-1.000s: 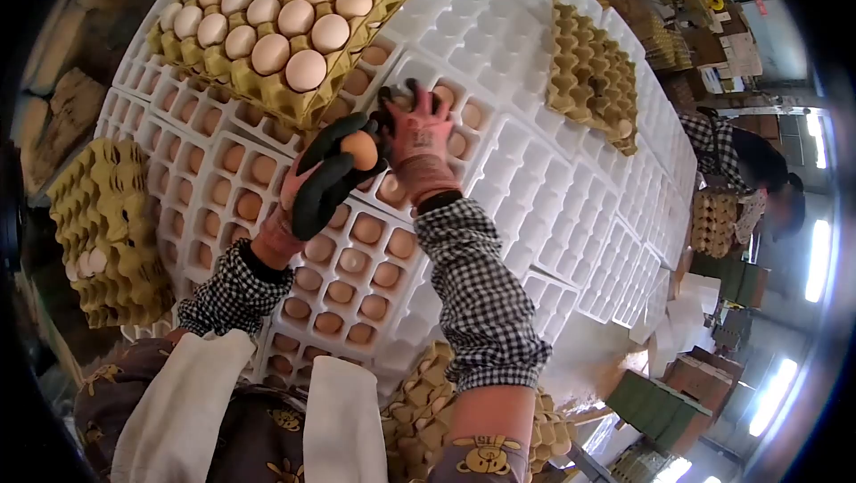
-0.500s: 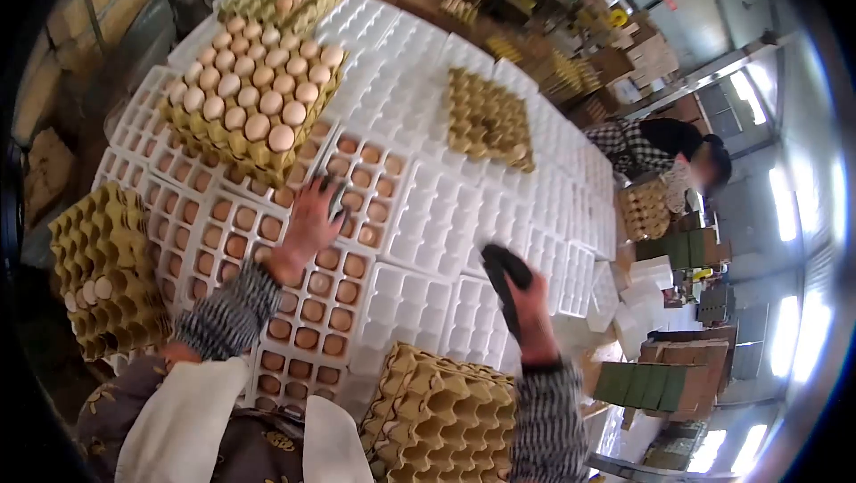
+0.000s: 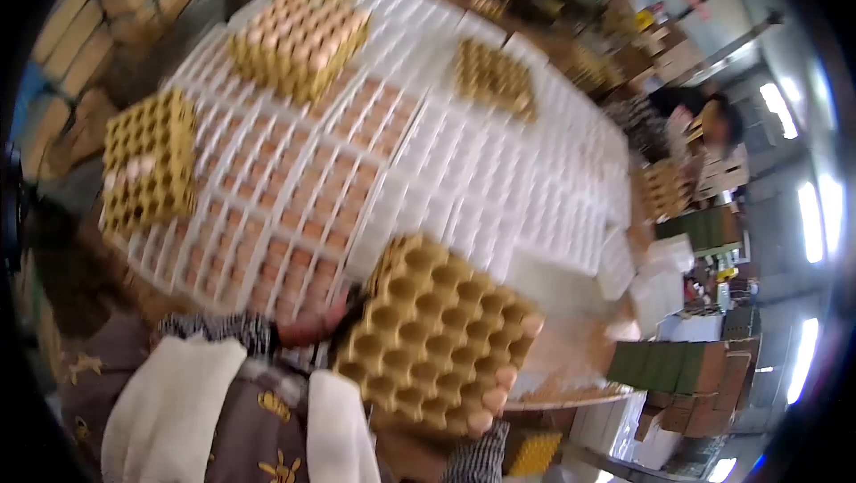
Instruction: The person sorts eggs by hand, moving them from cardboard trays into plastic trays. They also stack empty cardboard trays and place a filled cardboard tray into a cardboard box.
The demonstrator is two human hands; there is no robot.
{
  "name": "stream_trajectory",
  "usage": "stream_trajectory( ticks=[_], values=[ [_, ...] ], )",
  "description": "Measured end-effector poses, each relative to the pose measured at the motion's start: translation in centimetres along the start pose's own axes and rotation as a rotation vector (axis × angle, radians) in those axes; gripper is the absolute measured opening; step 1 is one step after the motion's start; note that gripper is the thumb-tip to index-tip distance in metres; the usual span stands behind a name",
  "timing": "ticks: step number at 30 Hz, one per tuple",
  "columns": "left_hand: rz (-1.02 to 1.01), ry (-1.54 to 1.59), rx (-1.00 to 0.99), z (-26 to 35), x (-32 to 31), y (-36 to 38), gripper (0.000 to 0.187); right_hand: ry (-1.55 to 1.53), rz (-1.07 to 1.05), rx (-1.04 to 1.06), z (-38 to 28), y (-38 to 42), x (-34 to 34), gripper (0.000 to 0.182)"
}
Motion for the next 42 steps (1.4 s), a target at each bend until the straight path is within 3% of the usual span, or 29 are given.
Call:
stream_trajectory(
  ticks=[1, 2, 3, 5, 7, 11, 13, 18, 22, 25, 28, 30, 31, 32, 33, 34, 35, 36, 37, 39, 40, 41, 42],
  values=[
    [0.157, -0.034, -0.034, 2.8, -1.1, 1.8, 0.055, -0.005, -0.031, -0.03, 0.2, 0.0, 0.1, 0.055],
    [0.018, 0.286, 0.11, 7.1, -1.6, 2.5, 0.05, -0.01, -0.059, -0.056, 0.5, -0.3, -0.1, 0.055],
    [0.101, 0.37, 0.049, 5.8, -1.9, 2.1, 0.045, -0.028, -0.089, -0.073, 0.7, -0.7, 0.1, 0.055],
    [0.058, 0.342, 0.022, 1.1, -1.1, 0.5, 0.044, -0.029, -0.127, -0.113, 1.0, -1.0, 0.6, 0.055],
    [0.075, -0.023, -0.348, -0.3, -0.8, -0.3, 0.032, -0.03, -0.163, -0.133, 1.0, -1.3, 1.2, 0.054],
    [0.043, 0.235, -0.268, 2.7, -0.9, 0.2, 0.03, -0.034, -0.239, -0.145, 0.7, -0.8, 1.0, 0.054],
    [0.039, -0.458, -0.482, 4.1, -1.0, 0.6, 0.049, -0.042, -0.284, -0.146, -0.2, 0.1, 0.1, 0.054],
    [0.078, 0.129, -0.378, 10.6, 4.8, 8.3, 0.046, -0.137, -0.53, -0.177, -3.4, 3.5, -6.7, 0.053],
    [0.192, 0.573, -0.308, 14.8, 12.9, 15.7, 0.045, -0.345, -0.8, -0.295, -4.2, 6.0, -17.9, 0.053],
    [0.322, 0.723, -0.361, 16.1, 18.2, 19.1, 0.046, -0.463, -1.016, -0.464, -2.9, 7.0, -26.9, 0.053],
    [0.435, 0.751, -0.378, 16.8, 22.5, 21.5, 0.046, -0.479, -1.099, -0.599, 0.5, 8.7, -33.6, 0.052],
    [0.446, 0.907, -0.195, 16.3, 25.2, 21.8, 0.05, -0.414, -1.09, -0.625, 3.3, 9.0, -35.8, 0.052],
    [0.326, 0.907, -0.209, 7.1, 33.7, 23.0, 0.044, -0.336, -1.079, -0.57, 4.3, 8.5, -36.7, 0.052],
    [0.385, 0.809, -0.292, 7.9, 33.7, 23.6, 0.045, 0.143, -1.111, 0.078, 5.0, 5.9, -36.9, 0.052],
    [0.431, 0.707, -0.367, 9.8, 32.8, 23.7, 0.046, 0.016, -1.14, -0.268, -0.5, 9.2, -36.7, 0.048],
    [0.406, 0.773, -0.345, 12.2, 31.6, 24.1, 0.046, 0.261, -0.955, 0.434, -2.2, 8.6, -34.7, 0.043],
    [0.382, 0.841, -0.332, 14.6, 30.9, 24.4, 0.046, -0.042, -0.833, 0.155, -7.7, 12.8, -34.2, 0.045],
    [0.402, 0.164, -0.464, 16.5, 31.9, 23.8, 0.044, 0.228, -0.788, 0.397, -12.2, 16.1, -32.6, 0.047],
    [0.396, -0.531, -0.555, 18.2, 33.1, 23.2, 0.041, 0.47, -0.821, 0.792, -13.3, 15.2, -30.8, 0.061],
    [1.194, -0.076, -0.223, 19.5, 37.4, 24.8, 0.034, 1.021, -1.071, 1.207, -14.3, 18.9, -30.8, 0.066],
    [1.299, -0.237, -0.28, 20.6, 38.4, 25.7, 0.029, 1.159, -1.034, 1.26, -12.9, 19.4, -30.9, 0.065],
    [1.32, -0.368, -0.459, 23.6, 36.4, 25.6, 0.03, 1.309, -0.99, 1.306, -11.7, 19.5, -30.8, 0.065],
    [1.181, -0.399, -0.628, 26.7, 31.2, 24.4, 0.031, 1.231, -1.011, 1.362, -12.0, 19.0, -30.6, 0.063]
  ],
)
Point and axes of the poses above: each hand's wrist, its own y-axis away from the middle knuckle, its own x-axis out of the back of the hand, z = x × y, the point moved 2 cm from there along -y, towards the middle knuckle, and after that the axes turned 9 degrees about -x, right-handed, at the moved point
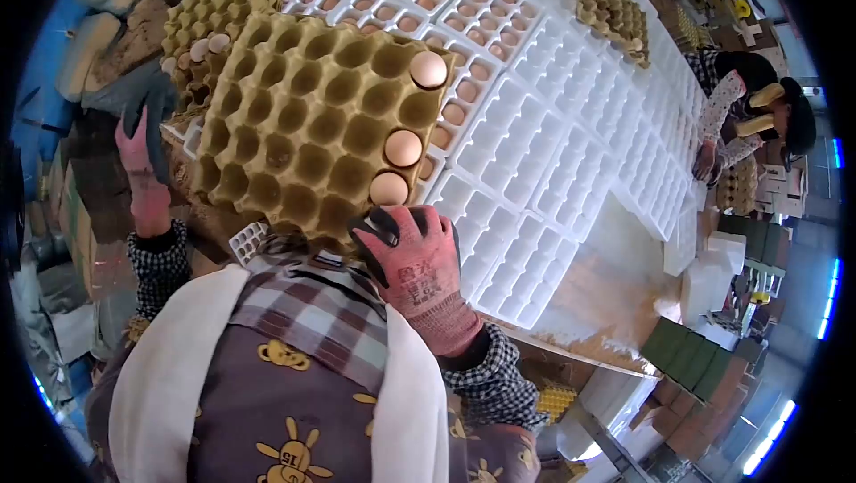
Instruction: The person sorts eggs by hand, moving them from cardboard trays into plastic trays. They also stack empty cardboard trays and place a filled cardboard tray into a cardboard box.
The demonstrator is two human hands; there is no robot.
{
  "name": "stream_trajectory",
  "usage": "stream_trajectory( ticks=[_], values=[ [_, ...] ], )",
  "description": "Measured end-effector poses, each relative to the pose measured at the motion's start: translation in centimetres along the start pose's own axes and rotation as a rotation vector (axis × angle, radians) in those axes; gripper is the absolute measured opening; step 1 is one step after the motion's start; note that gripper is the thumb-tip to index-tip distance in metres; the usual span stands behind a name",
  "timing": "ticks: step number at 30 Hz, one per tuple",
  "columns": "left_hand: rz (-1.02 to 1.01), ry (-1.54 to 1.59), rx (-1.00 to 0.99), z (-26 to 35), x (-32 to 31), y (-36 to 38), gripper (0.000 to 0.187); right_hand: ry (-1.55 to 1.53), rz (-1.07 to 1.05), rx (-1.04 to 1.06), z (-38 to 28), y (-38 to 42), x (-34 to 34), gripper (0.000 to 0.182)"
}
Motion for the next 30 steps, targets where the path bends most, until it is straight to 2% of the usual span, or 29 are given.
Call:
stream_trajectory(
  ticks=[1, 2, 3, 4, 5, 7, 9, 10, 11, 13, 14, 16, 17, 19, 20, 21, 23, 24, 25, 27, 28, 29, 30],
  values=[
    [-0.154, 0.121, -0.076, 5.0, -3.2, 2.2, 0.032, 0.001, -0.004, 0.007, 1.2, 0.2, -0.4, 0.063],
    [-0.395, 0.216, -0.111, 9.4, -6.8, 5.1, 0.033, -0.578, 0.073, -0.069, 2.8, 0.6, -1.1, 0.058],
    [-0.612, 0.163, -0.02, 10.7, -9.7, 7.3, 0.042, -1.151, 0.153, -0.151, 4.0, 0.8, -1.8, 0.054],
    [-0.932, 0.281, -0.232, 11.1, -13.7, 9.8, 0.05, -1.746, 0.254, -0.441, 4.9, 1.0, -2.4, 0.042],
    [-1.111, -0.422, -0.761, 14.0, -16.5, 12.1, 0.053, -2.127, 0.33, -0.415, 5.6, 0.1, -1.8, 0.036],
    [-1.196, -0.531, -0.808, 12.0, -18.4, 14.4, 0.055, -1.654, 0.363, -0.402, 8.5, -0.8, -2.0, 0.035],
    [-1.157, -0.331, -0.718, 11.6, -17.3, 12.9, 0.056, -1.658, 0.171, -0.327, 9.4, -2.4, -0.7, 0.036],
    [-1.063, -0.082, -0.505, 10.8, -16.3, 12.0, 0.054, -1.179, 0.239, -0.353, 6.6, -3.9, 2.0, 0.036],
    [-0.952, 0.225, -0.164, 9.7, -16.4, 11.3, 0.05, -0.674, 0.408, -0.084, 5.8, -5.3, 2.5, 0.043],
    [-0.898, 0.634, 0.418, 10.7, -17.7, 7.8, 0.052, -0.776, 0.371, -0.149, 5.7, -5.0, 1.6, 0.045],
    [-0.904, 0.631, 0.419, 10.1, -18.9, 6.6, 0.052, -0.868, 0.329, -0.201, 5.8, -5.0, 1.0, 0.047],
    [-1.062, 0.286, 0.101, 9.3, -22.3, 4.8, 0.054, -1.037, 0.252, -0.288, 6.7, -5.8, 0.1, 0.051],
    [-1.032, -0.239, -0.536, 11.4, -24.0, 4.8, 0.057, -1.542, 0.328, -0.358, 7.3, -5.1, -1.1, 0.045],
    [-0.944, -0.808, -0.92, 9.4, -27.4, 6.1, 0.058, -2.175, 0.18, -0.37, 8.6, -3.1, -3.2, 0.052],
    [-1.087, -0.718, -0.74, 9.5, -28.5, 5.6, 0.063, -2.58, 0.042, -0.426, 8.1, -2.1, -4.0, 0.058],
    [-1.101, -0.579, -0.762, 9.4, -28.5, 5.0, 0.063, -2.663, -0.042, -0.373, 8.3, -0.7, -5.6, 0.054],
    [-1.011, -0.196, -0.699, 9.7, -27.2, 4.4, 0.054, -2.787, -0.057, -0.262, 7.9, 2.7, -7.4, 0.052],
    [-1.073, 0.072, -0.267, 11.4, -25.6, 4.6, 0.053, -2.882, 0.094, -0.341, 8.2, 5.1, -8.0, 0.056],
    [-1.082, 0.322, 0.171, 13.4, -23.9, 6.1, 0.051, -2.973, 0.219, -0.394, 9.2, 7.3, -8.8, 0.053],
    [-1.073, 0.727, 0.476, 16.6, -21.4, 13.6, 0.05, -2.856, 0.399, -0.715, 12.6, 11.6, -12.3, 0.045],
    [-1.313, 0.603, 0.258, 17.7, -21.3, 17.5, 0.054, -2.56, 0.314, -0.851, 14.6, 14.0, -14.2, 0.04],
    [-1.534, 0.468, 0.024, 17.8, -21.9, 21.1, 0.057, -2.175, 0.567, -1.138, 14.6, 13.9, -13.5, 0.038],
    [-1.609, 0.333, 0.074, 16.7, -23.1, 23.8, 0.058, -1.913, 0.641, -1.053, 15.6, 14.0, -14.0, 0.039]
  ],
)
Point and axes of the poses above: each hand's wrist, its own y-axis away from the middle knuckle, its own x-axis out of the back of the hand, z = x × y, the point moved 2 cm from there along -y, towards the middle knuckle, and after that the axes turned 9 degrees about -x, right-handed, at the moved point
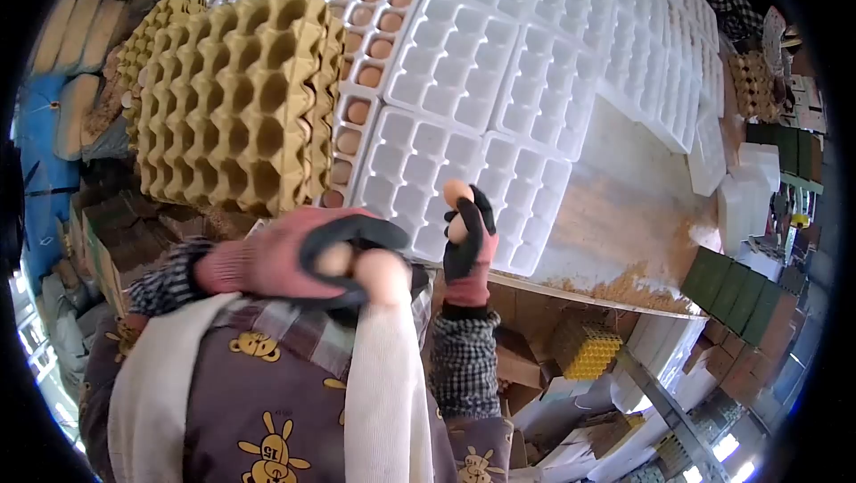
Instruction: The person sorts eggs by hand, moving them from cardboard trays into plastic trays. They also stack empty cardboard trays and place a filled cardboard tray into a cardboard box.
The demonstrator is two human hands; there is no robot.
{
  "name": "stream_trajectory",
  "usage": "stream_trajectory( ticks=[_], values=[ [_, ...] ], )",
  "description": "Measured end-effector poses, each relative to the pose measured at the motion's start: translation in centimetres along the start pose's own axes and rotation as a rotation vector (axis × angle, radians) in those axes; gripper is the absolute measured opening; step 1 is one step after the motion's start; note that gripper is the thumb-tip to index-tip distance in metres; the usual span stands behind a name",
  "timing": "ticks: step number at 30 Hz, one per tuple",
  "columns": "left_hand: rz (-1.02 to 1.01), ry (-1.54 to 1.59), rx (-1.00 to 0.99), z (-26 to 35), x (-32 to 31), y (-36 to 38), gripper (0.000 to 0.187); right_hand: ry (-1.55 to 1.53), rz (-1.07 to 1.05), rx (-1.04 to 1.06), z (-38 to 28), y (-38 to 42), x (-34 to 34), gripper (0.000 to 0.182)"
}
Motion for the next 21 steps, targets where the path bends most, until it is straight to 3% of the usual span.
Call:
stream_trajectory(
  ticks=[1, 2, 3, 5, 9, 11, 13, 15, 17, 19, 21],
  values=[
    [-0.051, -0.049, 0.125, -2.6, -2.3, -0.8, 0.058, 0.184, 0.011, 0.2, -0.2, -1.0, 0.5, 0.039],
    [0.13, -0.067, 0.109, -6.8, -3.6, -2.2, 0.06, 0.214, 0.078, 0.211, -0.8, -2.1, 0.2, 0.04],
    [0.312, -0.09, 0.093, -11.0, -4.1, -4.0, 0.063, 0.176, 0.094, 0.35, -0.1, -4.3, 0.2, 0.042],
    [0.664, -0.573, 0.222, -14.6, -4.3, -6.9, 0.065, 0.765, 0.243, 0.775, -1.8, -4.8, -1.8, 0.046],
    [0.763, -0.804, 0.15, -20.5, -4.1, -5.3, 0.067, 1.069, 0.253, 0.79, 1.2, -6.0, -1.4, 0.061],
    [0.565, -1.152, 0.162, -20.2, -5.6, -2.9, 0.068, 1.444, 0.191, 0.783, 2.8, -5.0, -0.5, 0.058],
    [0.572, -1.199, 0.192, -19.5, -6.2, -1.5, 0.067, 1.494, 0.13, 0.829, 3.9, -5.5, 0.4, 0.058],
    [0.518, -0.697, 0.291, -18.8, -7.2, 0.8, 0.061, 1.543, 0.075, 0.881, 4.1, -5.0, 1.0, 0.058],
    [0.32, -0.747, -0.065, -13.7, -8.5, 3.9, 0.054, 1.461, 0.097, 0.82, 3.7, -4.6, 0.1, 0.057],
    [0.202, -1.163, -0.354, -4.5, -6.9, 4.3, 0.055, 1.514, 0.114, 0.824, 3.9, -4.7, -0.2, 0.059],
    [0.644, -1.372, 0.049, -0.6, -4.7, 4.1, 0.063, 1.394, 0.118, 0.91, 3.8, -4.2, -0.3, 0.06]
  ],
)
Point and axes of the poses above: each hand's wrist, its own y-axis away from the middle knuckle, its own x-axis out of the back of the hand, z = x × y, the point moved 2 cm from there along -y, towards the middle knuckle, and after that the axes turned 9 degrees about -x, right-handed, at the moved point
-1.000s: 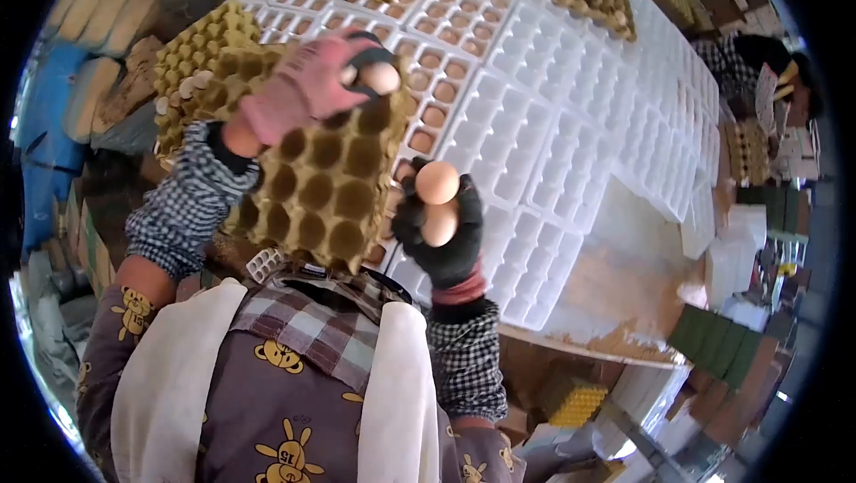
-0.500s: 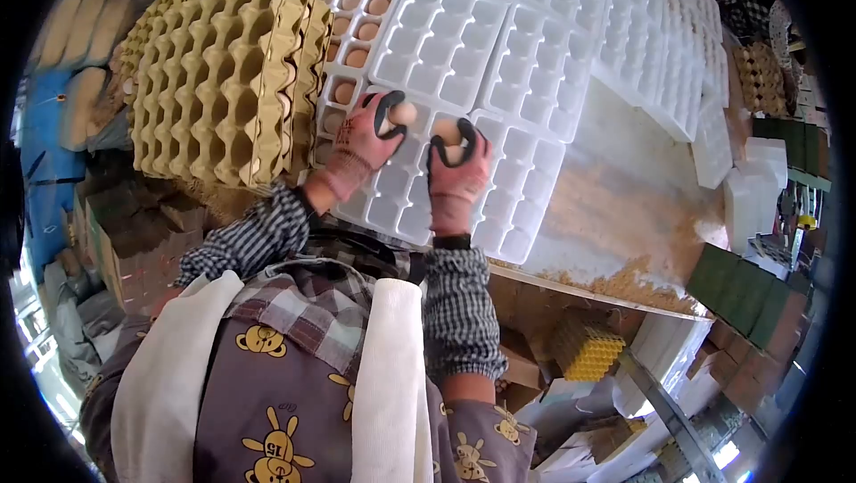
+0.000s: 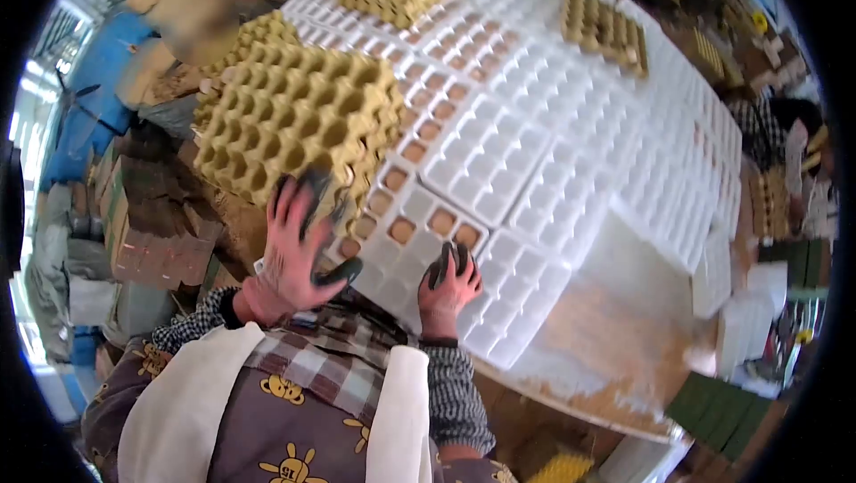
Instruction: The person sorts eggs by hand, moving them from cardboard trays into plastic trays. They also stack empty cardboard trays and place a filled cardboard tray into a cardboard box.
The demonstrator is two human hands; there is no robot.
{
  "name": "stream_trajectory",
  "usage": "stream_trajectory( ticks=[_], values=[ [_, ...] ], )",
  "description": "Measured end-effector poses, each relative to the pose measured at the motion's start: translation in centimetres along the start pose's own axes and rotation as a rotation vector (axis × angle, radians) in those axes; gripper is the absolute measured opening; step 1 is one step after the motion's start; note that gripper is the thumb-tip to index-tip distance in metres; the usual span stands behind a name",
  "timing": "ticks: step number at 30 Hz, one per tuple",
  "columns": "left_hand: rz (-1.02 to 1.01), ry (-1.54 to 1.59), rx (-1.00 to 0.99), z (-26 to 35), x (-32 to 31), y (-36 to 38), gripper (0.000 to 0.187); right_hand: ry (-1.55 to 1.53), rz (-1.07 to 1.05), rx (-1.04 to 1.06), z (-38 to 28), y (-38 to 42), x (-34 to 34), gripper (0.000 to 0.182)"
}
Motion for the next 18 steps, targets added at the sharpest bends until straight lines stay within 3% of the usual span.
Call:
stream_trajectory(
  ticks=[1, 2, 4, 7, 9, 11, 15, 18],
  values=[
    [-0.097, -0.102, 0.216, -1.7, -0.6, -1.4, 0.069, -0.05, 0.028, 0.084, -0.7, -0.1, 0.1, 0.06],
    [-0.213, -0.234, 0.251, -3.1, -1.1, -1.9, 0.063, -0.099, 0.053, 0.172, -1.8, -0.1, 0.4, 0.061],
    [-0.203, -0.13, 0.228, -4.8, -0.8, -1.6, 0.059, -0.036, -0.083, 0.228, -3.9, 0.0, 0.4, 0.063],
    [0.031, -0.098, 0.199, -6.3, 5.7, -2.4, 0.053, 0.115, -0.219, 0.124, -3.6, 0.9, -2.1, 0.069],
    [0.337, -0.056, 0.236, -10.0, 8.4, -1.9, 0.05, 0.145, -0.258, 0.101, -2.6, 1.4, -3.1, 0.072],
    [0.463, -0.108, 0.229, -15.1, 9.9, -2.1, 0.049, 0.142, -0.241, 0.103, -2.8, 1.4, -2.9, 0.073],
    [0.401, -0.319, 0.02, -25.8, 9.6, -7.0, 0.042, 0.104, -0.147, 0.094, -3.1, 1.7, -3.3, 0.067],
    [0.447, -0.214, -0.081, -33.5, 6.9, -13.4, 0.041, 0.074, -0.052, 0.083, -5.0, 1.1, -2.8, 0.065]
  ],
)
Point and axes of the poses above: each hand's wrist, its own y-axis away from the middle knuckle, its own x-axis out of the back of the hand, z = x × y, the point moved 2 cm from there along -y, towards the middle knuckle, and after that the axes turned 9 degrees about -x, right-handed, at the moved point
